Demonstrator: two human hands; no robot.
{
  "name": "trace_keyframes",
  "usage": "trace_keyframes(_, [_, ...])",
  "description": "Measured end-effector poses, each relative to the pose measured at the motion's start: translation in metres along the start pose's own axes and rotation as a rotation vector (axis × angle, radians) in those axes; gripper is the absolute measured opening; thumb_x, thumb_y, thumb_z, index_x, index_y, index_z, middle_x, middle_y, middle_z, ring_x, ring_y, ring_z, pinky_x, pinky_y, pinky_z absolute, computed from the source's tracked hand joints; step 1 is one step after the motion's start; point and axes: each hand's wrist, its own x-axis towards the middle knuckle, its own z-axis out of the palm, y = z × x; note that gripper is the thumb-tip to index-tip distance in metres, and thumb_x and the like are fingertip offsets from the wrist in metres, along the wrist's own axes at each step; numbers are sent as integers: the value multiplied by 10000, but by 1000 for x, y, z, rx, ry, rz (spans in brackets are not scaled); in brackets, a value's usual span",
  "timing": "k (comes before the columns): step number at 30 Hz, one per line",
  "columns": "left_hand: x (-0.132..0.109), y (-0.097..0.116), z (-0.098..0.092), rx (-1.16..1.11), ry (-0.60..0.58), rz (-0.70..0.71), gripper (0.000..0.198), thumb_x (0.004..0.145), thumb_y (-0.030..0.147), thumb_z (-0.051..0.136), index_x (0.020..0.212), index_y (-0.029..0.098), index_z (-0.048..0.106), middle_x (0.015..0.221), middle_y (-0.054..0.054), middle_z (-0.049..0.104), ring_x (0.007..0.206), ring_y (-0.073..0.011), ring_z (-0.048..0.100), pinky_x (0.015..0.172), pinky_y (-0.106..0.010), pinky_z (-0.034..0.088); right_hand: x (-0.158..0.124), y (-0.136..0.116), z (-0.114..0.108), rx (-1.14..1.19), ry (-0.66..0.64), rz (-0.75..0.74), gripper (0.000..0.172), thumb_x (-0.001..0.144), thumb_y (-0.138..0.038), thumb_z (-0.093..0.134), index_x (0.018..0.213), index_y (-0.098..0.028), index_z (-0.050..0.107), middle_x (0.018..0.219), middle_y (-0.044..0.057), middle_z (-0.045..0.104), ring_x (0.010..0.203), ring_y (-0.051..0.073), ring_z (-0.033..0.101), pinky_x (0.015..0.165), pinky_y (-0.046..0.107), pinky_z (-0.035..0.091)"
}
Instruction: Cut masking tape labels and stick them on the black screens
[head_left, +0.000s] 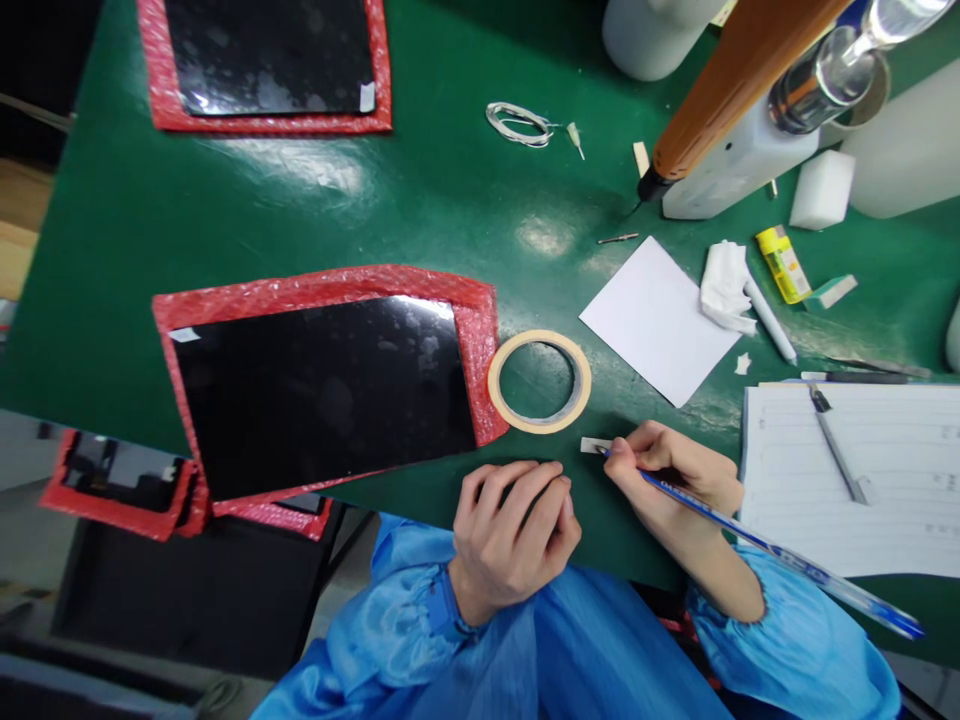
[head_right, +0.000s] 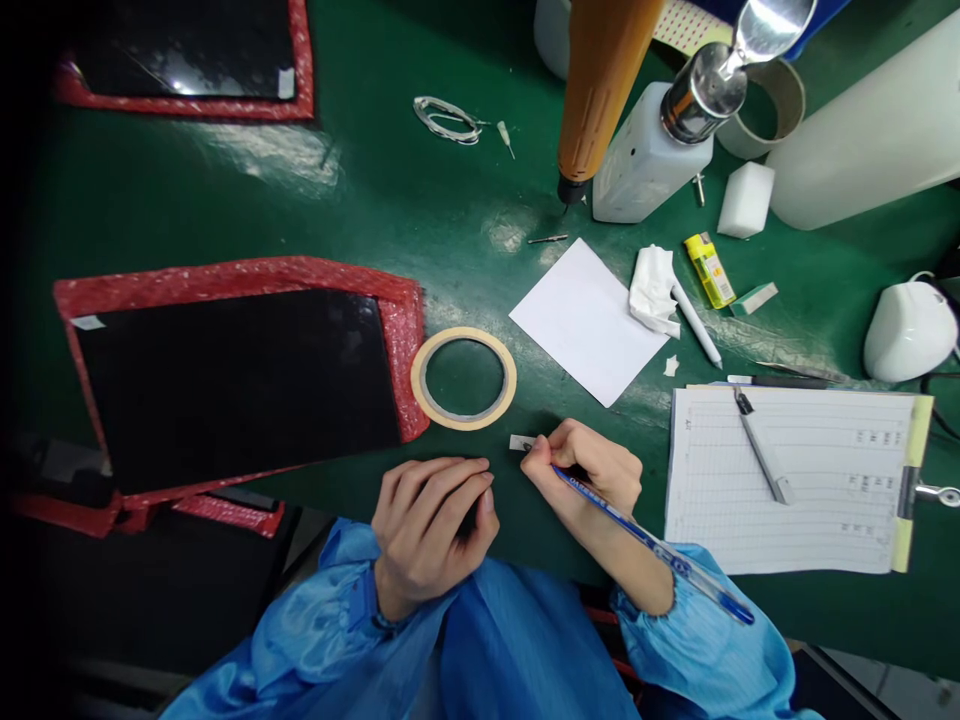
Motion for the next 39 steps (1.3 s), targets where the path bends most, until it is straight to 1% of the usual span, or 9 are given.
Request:
trace_keyframes(6, [-1, -1, 0, 1, 2, 2, 165, 1010, 76, 701, 1112, 186, 769, 1012, -41, 932, 883, -199, 855, 857, -379, 589, -8, 7, -5, 8, -18, 21, 471, 962, -33, 792, 762, -267, 435, 648, -67, 635, 459, 80, 510, 414, 220, 363])
trace_keyframes(12, [-2, -2, 0, -7, -2, 3, 193, 984, 76, 722, 1123, 198, 777, 1024, -36, 933, 897, -205, 856, 858, -379, 598, -6, 3, -6, 3, -24, 21, 469, 939, 6, 783, 757, -270, 451, 634, -59, 649, 438, 100, 527, 403, 245, 364])
trace_keyframes(14, [-1, -2, 0, -5, 1, 5, 181, 990, 74, 716, 1118, 188, 775, 1020, -39, 932, 895, -205, 855, 862, -382, 594, -3, 1, -5, 10, -20, 12, 466, 926, 12, 783, 750, -266, 453, 621, -63, 642, 432, 100, 531, 402, 240, 374])
trace_keyframes(18, [-2, -1, 0, -4, -2, 5, 168, 1006, 72, 709, 1112, 185, 773, 1017, -41, 932, 892, -205, 860, 862, -380, 589, 0, 1, -4, 20, -15, 9, 459, 914, 20, 773, 743, -265, 457, 614, -58, 632, 423, 99, 506, 389, 245, 356])
trace_keyframes(26, [-3, -1, 1, 3, -12, 9, 181, 1005, 84, 709, 1126, 206, 769, 1020, -37, 934, 889, -208, 862, 860, -383, 587, -4, 3, -4, 47, -18, 8, 452, 902, 36, 785, 755, -260, 476, 622, -65, 615, 452, 103, 545, 429, 238, 400])
trace_keyframes(32, [-3, -1, 0, 1, -12, 7, 177, 1007, 80, 706, 1124, 198, 765, 1013, -39, 931, 892, -205, 854, 866, -384, 583, -6, 5, -4, 36, -8, 25, 451, 920, 23, 784, 754, -258, 472, 640, -63, 630, 452, 92, 526, 422, 235, 365])
trace_keyframes(36, [-4, 0, 1, -3, -14, 6, 195, 990, 76, 714, 1129, 201, 770, 1024, -38, 930, 903, -208, 851, 870, -386, 584, -7, 7, -3, 31, 1, -4, 454, 943, -3, 794, 761, -254, 462, 647, -81, 610, 471, 78, 527, 445, 207, 377])
trace_keyframes(39, [-2, 0, 1, 2, -12, 8, 172, 1005, 74, 707, 1115, 190, 769, 1012, -42, 930, 890, -205, 851, 867, -388, 580, -8, 8, -3, 7, -2, -18, 466, 953, -1, 785, 773, -258, 441, 651, -87, 594, 473, 74, 519, 445, 201, 373])
